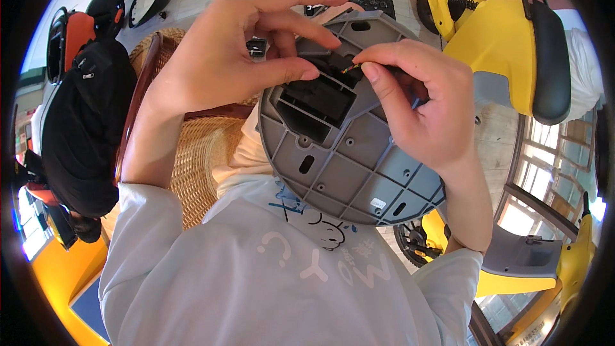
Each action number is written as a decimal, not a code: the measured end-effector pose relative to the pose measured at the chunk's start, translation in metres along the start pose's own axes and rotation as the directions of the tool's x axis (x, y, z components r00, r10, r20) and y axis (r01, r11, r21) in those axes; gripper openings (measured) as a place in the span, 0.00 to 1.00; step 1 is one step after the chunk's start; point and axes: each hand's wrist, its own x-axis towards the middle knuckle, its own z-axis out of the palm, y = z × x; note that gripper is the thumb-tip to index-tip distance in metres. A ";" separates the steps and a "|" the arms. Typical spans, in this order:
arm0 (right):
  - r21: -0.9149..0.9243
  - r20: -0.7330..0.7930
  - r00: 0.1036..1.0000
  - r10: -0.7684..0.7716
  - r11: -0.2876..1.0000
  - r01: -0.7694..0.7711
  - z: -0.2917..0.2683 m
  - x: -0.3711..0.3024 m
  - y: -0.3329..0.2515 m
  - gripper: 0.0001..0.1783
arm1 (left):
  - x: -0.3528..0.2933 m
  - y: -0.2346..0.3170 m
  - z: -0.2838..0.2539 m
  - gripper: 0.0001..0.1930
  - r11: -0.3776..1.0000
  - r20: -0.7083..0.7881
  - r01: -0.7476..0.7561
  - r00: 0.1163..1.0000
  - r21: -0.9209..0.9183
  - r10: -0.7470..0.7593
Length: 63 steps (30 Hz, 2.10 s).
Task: The recorder is disassembling and working on a gray circular component, possibly from a robotic vacuum or motorcycle part, using small tools.
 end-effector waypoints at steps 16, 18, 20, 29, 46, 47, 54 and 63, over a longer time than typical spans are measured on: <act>0.046 -0.015 1.000 0.019 0.999 -0.018 0.005 0.003 0.003 0.03 | -0.013 -0.004 -0.005 0.10 0.978 -0.074 -0.171 0.981 0.123 0.180; 0.047 -0.017 1.000 0.007 0.999 -0.006 0.006 0.003 0.005 0.03 | -0.014 -0.005 -0.004 0.10 0.980 -0.079 -0.166 0.981 0.105 0.175; 0.048 -0.018 1.000 -0.005 0.999 0.006 0.006 0.003 0.005 0.03 | -0.015 -0.007 -0.004 0.09 0.983 -0.085 -0.162 0.982 0.086 0.169; 0.048 -0.013 1.000 0.022 0.999 -0.021 0.006 0.002 0.004 0.03 | -0.017 -0.008 -0.006 0.08 0.979 -0.059 -0.175 0.982 0.101 0.181; 0.062 -0.017 1.000 0.025 0.998 -0.024 0.006 0.004 0.008 0.02 | -0.018 -0.006 -0.001 0.10 0.983 -0.068 -0.172 0.982 0.058 0.176; 0.062 -0.015 1.000 0.024 0.998 -0.023 0.006 0.004 0.008 0.02 | -0.018 -0.006 -0.002 0.10 0.983 -0.070 -0.171 0.982 0.059 0.175; 0.103 -0.061 0.998 0.030 0.994 -0.023 -0.002 0.004 0.003 0.04 | -0.021 -0.014 0.000 0.12 0.987 -0.099 -0.138 0.987 -0.085 0.130; 0.071 -0.170 0.975 0.143 0.989 -0.133 -0.007 0.025 0.012 0.10 | -0.008 -0.007 0.017 0.17 0.992 -0.198 -0.094 0.977 -0.079 0.077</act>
